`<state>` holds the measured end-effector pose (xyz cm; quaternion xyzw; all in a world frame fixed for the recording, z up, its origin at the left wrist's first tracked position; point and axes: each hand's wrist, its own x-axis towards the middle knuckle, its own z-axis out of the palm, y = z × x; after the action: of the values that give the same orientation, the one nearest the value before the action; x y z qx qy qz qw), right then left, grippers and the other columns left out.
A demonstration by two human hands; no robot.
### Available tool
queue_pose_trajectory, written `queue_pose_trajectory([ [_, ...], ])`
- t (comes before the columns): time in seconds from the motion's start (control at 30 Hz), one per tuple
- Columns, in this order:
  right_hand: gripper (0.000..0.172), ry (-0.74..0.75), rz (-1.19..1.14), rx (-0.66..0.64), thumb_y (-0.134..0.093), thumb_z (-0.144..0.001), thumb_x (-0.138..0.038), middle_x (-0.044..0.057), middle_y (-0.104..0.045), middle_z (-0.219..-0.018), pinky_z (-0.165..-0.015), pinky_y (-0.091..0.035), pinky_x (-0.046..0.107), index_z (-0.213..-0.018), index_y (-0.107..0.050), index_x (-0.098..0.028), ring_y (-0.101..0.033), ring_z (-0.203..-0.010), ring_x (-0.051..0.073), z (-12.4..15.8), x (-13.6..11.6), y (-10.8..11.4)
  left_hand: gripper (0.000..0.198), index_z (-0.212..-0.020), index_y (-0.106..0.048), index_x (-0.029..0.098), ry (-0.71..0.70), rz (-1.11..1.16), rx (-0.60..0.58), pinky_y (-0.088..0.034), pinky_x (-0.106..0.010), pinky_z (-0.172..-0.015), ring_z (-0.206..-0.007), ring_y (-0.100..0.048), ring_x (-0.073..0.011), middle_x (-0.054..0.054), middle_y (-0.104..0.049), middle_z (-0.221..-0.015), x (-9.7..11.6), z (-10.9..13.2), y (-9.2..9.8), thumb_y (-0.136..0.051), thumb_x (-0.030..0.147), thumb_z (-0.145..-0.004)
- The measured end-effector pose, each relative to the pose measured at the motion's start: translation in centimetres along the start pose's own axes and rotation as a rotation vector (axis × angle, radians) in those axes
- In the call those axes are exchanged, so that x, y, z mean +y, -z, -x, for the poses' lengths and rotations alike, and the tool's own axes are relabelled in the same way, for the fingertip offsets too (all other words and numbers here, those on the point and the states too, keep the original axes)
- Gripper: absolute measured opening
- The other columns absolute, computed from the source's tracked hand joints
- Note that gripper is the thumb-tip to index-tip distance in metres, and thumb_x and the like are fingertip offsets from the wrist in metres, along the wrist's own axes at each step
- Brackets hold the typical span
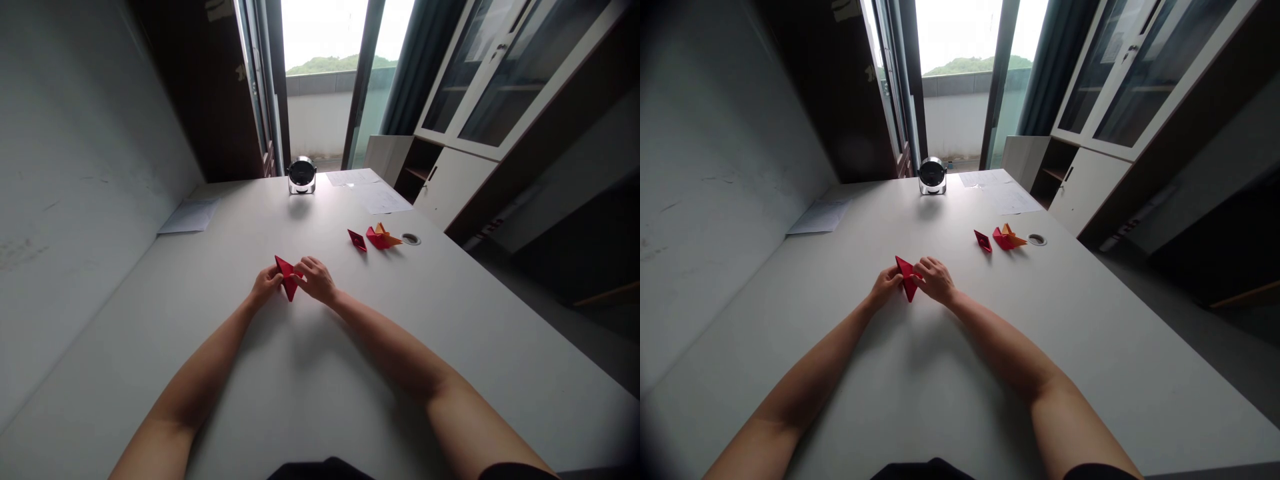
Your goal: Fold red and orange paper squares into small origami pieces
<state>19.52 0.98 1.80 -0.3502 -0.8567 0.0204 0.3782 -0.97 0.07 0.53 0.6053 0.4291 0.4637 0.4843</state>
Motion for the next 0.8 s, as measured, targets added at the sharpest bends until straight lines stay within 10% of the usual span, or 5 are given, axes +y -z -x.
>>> queue_pose_trajectory([
  [0.8, 0.013, -0.267, -0.093, -0.205, -0.064, -0.087, -0.035, -0.001, -0.068, -0.078, -0.063, -0.033, 0.022, -0.090, -0.061, -0.023, -0.055, -0.064, 0.012, 0.2, -1.1, -0.7, 0.027, -0.089, -0.070, 0.012, -0.035, -0.019, -0.139, -0.048, -0.027, -0.071, -0.074, -0.062, -0.0168, -0.005, -0.069, -0.079, 0.4, 0.1, 0.4, -0.065, 0.038, -0.087],
])
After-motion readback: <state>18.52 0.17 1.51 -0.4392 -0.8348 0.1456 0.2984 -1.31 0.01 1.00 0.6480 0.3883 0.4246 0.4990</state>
